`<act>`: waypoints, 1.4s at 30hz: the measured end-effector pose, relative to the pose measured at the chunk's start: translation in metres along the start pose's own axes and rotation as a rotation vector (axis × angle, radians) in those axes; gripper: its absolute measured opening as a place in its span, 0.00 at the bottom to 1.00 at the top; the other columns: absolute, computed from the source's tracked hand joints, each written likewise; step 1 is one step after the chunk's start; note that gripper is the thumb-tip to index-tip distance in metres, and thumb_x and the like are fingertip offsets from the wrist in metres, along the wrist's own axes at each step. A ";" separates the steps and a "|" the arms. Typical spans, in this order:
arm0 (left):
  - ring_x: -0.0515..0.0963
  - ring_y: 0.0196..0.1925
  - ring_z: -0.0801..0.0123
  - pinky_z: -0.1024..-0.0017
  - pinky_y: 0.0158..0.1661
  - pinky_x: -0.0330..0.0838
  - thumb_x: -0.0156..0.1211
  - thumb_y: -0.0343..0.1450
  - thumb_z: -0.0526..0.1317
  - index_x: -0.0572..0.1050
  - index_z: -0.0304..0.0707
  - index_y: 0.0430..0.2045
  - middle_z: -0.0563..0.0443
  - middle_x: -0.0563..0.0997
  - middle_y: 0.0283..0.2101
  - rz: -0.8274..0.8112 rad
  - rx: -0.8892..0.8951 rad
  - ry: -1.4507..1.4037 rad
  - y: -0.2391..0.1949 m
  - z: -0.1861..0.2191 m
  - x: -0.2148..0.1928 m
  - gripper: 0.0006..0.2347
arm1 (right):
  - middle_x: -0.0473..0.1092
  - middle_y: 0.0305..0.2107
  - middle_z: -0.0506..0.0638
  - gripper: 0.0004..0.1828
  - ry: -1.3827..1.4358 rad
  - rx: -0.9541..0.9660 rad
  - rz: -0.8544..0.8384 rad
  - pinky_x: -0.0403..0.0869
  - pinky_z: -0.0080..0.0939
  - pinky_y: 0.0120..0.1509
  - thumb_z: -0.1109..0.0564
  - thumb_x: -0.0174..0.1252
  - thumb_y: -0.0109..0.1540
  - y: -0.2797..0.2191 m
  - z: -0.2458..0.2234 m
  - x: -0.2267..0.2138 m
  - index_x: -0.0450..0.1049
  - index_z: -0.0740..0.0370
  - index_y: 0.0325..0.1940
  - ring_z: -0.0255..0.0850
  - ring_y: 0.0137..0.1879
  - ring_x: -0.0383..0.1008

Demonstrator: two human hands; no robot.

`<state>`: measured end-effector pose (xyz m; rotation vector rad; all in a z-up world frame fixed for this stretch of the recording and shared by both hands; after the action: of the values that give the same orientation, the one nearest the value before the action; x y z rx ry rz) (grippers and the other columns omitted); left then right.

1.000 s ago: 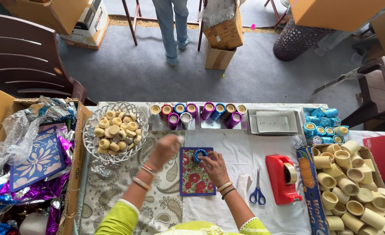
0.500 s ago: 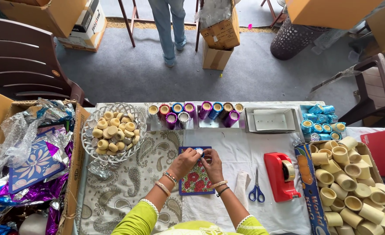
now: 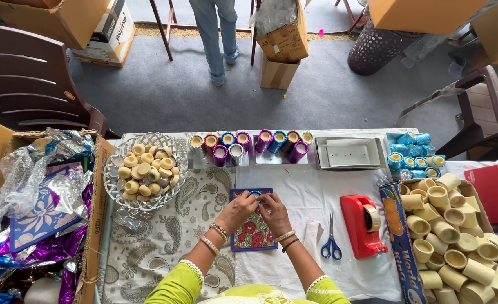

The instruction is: The person cuts a piece of blue metallic foil using scissors and wraps it around a beige paper cup. They then secure the foil with clear tape and place the finished cup on a tray with other wrapped cups.

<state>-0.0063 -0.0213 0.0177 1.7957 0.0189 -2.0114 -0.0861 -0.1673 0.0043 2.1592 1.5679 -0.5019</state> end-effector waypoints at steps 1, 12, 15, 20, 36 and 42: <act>0.77 0.46 0.63 0.72 0.50 0.77 0.60 0.62 0.27 0.78 0.30 0.34 0.47 0.78 0.41 0.001 0.001 0.001 -0.002 0.000 0.002 0.09 | 0.71 0.43 0.51 0.12 -0.001 -0.001 0.002 0.81 0.38 0.49 0.65 0.61 0.59 0.000 -0.003 -0.002 0.76 0.64 0.47 0.42 0.44 0.81; 0.72 0.52 0.52 0.59 0.54 0.70 0.61 0.63 0.32 0.78 0.27 0.38 0.40 0.76 0.45 0.056 -0.199 -0.179 -0.009 0.007 -0.014 0.12 | 0.73 0.45 0.52 0.12 -0.339 -0.153 -0.009 0.76 0.46 0.53 0.59 0.62 0.60 -0.006 -0.008 -0.007 0.79 0.57 0.48 0.49 0.51 0.75; 0.71 0.51 0.51 0.58 0.50 0.69 0.63 0.61 0.33 0.78 0.29 0.42 0.40 0.75 0.47 0.022 -0.235 -0.169 -0.007 0.007 -0.018 0.16 | 0.73 0.46 0.49 0.13 -0.381 -0.069 -0.010 0.77 0.46 0.52 0.56 0.62 0.60 -0.007 -0.012 -0.009 0.80 0.52 0.49 0.47 0.52 0.75; 0.70 0.53 0.51 0.58 0.50 0.70 0.63 0.60 0.33 0.78 0.36 0.43 0.42 0.74 0.48 0.008 -0.299 -0.166 -0.005 0.010 -0.016 0.17 | 0.73 0.46 0.47 0.12 -0.498 0.050 -0.046 0.77 0.46 0.50 0.51 0.62 0.59 -0.002 -0.024 -0.014 0.81 0.48 0.47 0.46 0.53 0.74; 0.67 0.64 0.55 0.58 0.64 0.61 0.57 0.67 0.41 0.68 0.40 0.54 0.46 0.71 0.56 0.104 -0.677 -0.373 -0.124 -0.009 0.047 0.20 | 0.68 0.51 0.51 0.37 0.000 0.100 0.024 0.78 0.40 0.58 0.56 0.70 0.55 -0.013 0.017 0.008 0.63 0.56 0.67 0.42 0.57 0.72; 0.49 0.74 0.53 0.53 0.69 0.39 0.50 0.69 0.53 0.55 0.42 0.66 0.45 0.54 0.71 -0.102 -0.491 -0.047 -0.162 -0.010 0.089 0.31 | 0.70 0.48 0.53 0.44 -0.213 0.003 0.104 0.74 0.44 0.57 0.52 0.76 0.51 -0.006 0.003 0.019 0.63 0.57 0.67 0.46 0.53 0.72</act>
<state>-0.0561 0.1003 -0.1127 1.4563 0.5509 -1.9021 -0.0864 -0.1523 -0.0090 2.0992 1.3345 -0.6755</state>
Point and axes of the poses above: each hand's wrist, its own y-axis towards the middle knuckle, its own x-axis out of the palm, z = x × y, the point moved 2 cm from there along y, towards the middle knuckle
